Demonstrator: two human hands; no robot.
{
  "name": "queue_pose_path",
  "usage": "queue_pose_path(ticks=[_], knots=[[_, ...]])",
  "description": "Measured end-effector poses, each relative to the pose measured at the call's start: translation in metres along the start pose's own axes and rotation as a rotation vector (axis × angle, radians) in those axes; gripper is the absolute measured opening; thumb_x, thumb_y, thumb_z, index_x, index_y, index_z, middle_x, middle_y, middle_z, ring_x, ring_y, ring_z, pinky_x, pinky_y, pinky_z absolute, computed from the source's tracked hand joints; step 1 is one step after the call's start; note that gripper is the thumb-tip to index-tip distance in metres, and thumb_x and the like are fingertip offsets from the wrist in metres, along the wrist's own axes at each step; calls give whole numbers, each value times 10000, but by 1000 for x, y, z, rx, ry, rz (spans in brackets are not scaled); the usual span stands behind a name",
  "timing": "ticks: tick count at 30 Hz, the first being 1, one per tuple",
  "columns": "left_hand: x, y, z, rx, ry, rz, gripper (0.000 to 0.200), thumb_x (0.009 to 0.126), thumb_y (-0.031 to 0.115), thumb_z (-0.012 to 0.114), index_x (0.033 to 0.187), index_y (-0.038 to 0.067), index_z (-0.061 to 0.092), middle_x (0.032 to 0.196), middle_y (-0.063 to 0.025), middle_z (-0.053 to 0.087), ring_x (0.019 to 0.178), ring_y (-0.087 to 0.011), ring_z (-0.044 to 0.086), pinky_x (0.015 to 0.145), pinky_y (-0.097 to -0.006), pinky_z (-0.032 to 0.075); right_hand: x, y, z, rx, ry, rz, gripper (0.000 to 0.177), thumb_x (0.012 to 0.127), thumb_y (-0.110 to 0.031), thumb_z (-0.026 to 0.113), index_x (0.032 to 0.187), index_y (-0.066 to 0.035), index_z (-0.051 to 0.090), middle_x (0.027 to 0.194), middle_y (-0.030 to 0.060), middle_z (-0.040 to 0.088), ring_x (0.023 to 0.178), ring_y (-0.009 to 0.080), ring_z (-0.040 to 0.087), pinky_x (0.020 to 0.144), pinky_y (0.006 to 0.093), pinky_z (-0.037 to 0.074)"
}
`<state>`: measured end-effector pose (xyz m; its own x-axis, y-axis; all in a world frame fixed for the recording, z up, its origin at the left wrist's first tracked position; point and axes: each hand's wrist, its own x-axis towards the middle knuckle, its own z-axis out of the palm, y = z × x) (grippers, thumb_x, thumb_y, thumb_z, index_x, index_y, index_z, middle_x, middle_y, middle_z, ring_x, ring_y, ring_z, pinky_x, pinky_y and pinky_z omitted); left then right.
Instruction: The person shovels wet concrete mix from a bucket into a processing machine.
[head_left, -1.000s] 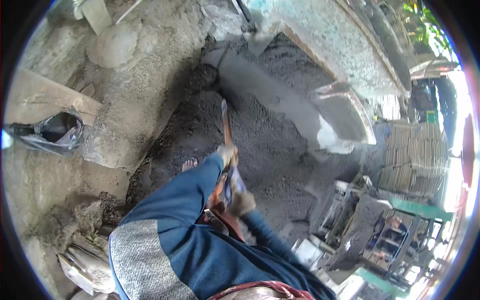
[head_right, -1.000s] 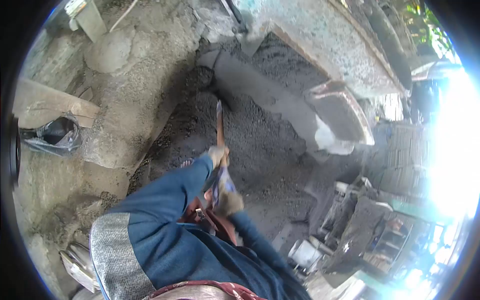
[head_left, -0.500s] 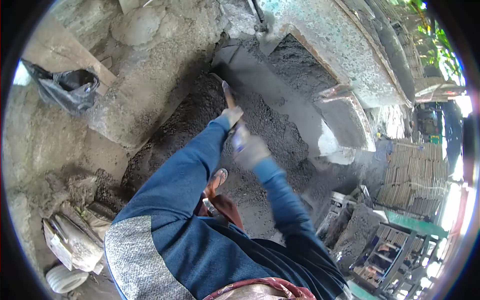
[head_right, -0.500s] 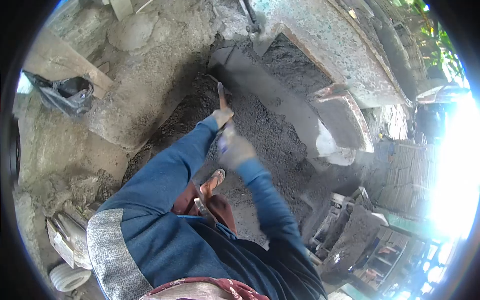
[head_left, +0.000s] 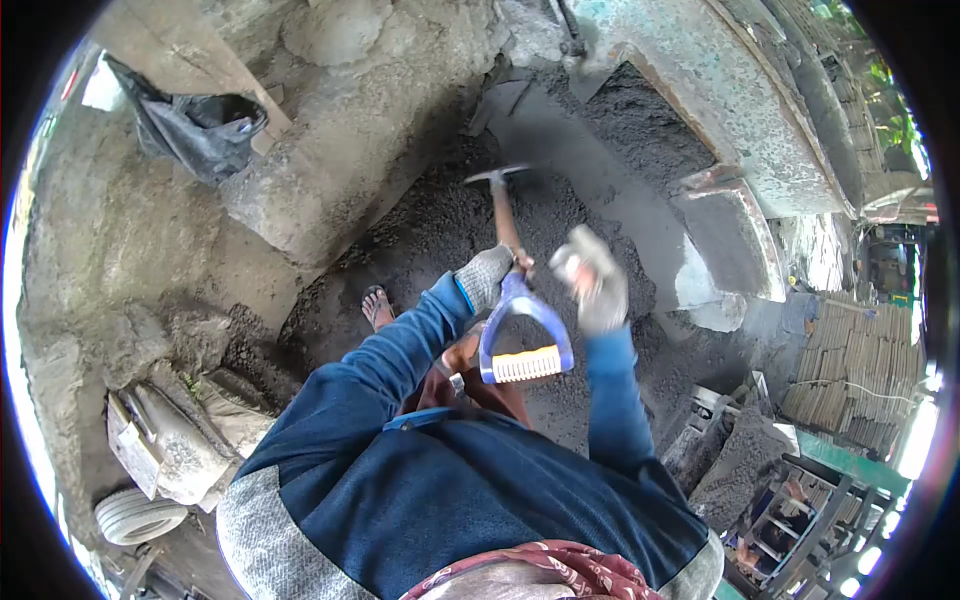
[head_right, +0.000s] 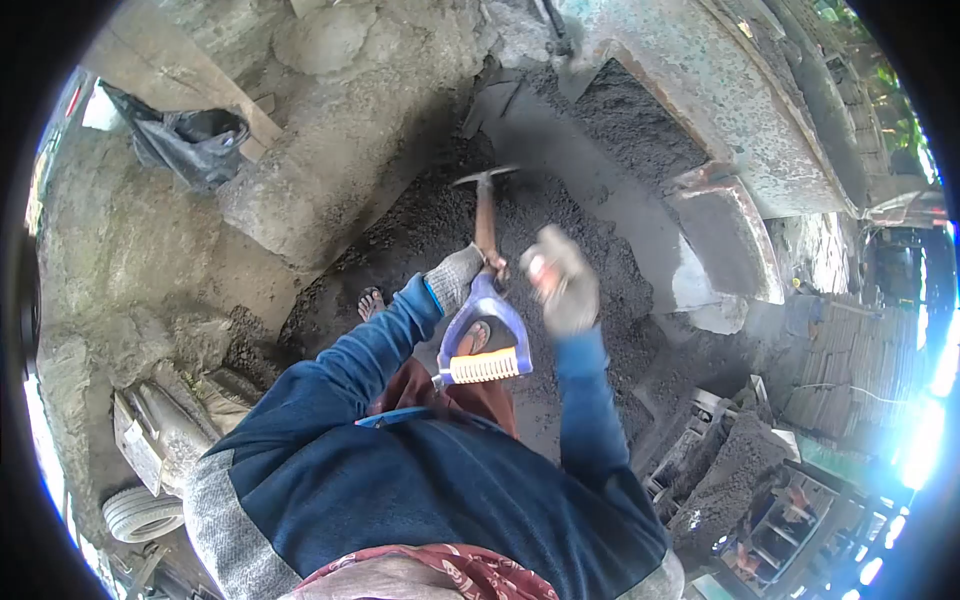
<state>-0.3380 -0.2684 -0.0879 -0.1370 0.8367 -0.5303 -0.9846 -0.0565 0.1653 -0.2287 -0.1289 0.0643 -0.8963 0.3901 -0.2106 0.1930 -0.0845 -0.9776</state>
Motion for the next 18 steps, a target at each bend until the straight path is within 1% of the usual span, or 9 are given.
queue_pose_path(ticks=[3,5,7,9,10,11,12,15,18], knots=[[-117,8,77,-611,-216,14,183,898,149,624,989,-6,596,792,-116,619,659,-216,633,624,-381,556,67,31,23,23,425,382,761,881,-340,694,1442,42,352,1266,223,546,1017,310,615,848,428,559],[-167,20,73,-482,-439,-90,253,912,175,632,1071,-19,598,851,-138,641,731,-206,659,672,-347,550,113,71,34,513,344,656,685,871,-298,690,1403,-4,375,1284,211,516,1067,385,596,873,564,531],[-244,48,67,282,-276,401,243,935,180,629,1079,-11,589,820,-102,640,722,-209,644,682,-366,547,140,107,55,793,273,541,294,886,-264,646,1082,-93,507,960,125,579,824,338,600,729,539,527],[-307,66,28,1326,282,954,295,927,154,658,1181,21,588,871,-86,651,834,-203,666,717,-313,560,188,201,38,828,221,331,173,894,-255,613,874,-117,510,753,99,569,634,300,571,635,474,519],[-334,69,-12,677,239,971,321,984,323,584,1107,28,616,879,-108,646,843,-217,652,714,-335,541,171,139,85,711,519,456,174,878,-171,586,741,-138,484,630,43,491,549,251,481,560,440,466],[-360,84,-54,-100,212,539,544,997,531,461,1043,18,633,866,-114,650,792,-230,640,734,-335,520,182,159,83,752,552,526,121,886,-142,555,779,-134,501,645,45,487,564,249,493,570,439,477],[-372,91,-70,110,-39,657,707,982,647,350,1024,0,633,848,-103,648,776,-231,635,717,-326,515,180,153,103,712,610,504,95,890,-125,538,801,-132,506,654,43,490,561,244,488,569,436,476],[-367,70,-131,91,708,689,557,933,625,496,850,84,598,717,-66,605,604,-182,576,576,-353,495,177,181,147,631,636,494,55,906,-99,504,863,-130,518,677,38,497,555,235,482,551,434,473],[-361,48,-210,-186,773,599,460,898,586,567,765,147,538,587,4,464,494,-161,464,497,-316,415,177,239,196,706,584,616,46,921,-101,513,941,-133,539,713,40,513,558,233,493,523,441,474]])
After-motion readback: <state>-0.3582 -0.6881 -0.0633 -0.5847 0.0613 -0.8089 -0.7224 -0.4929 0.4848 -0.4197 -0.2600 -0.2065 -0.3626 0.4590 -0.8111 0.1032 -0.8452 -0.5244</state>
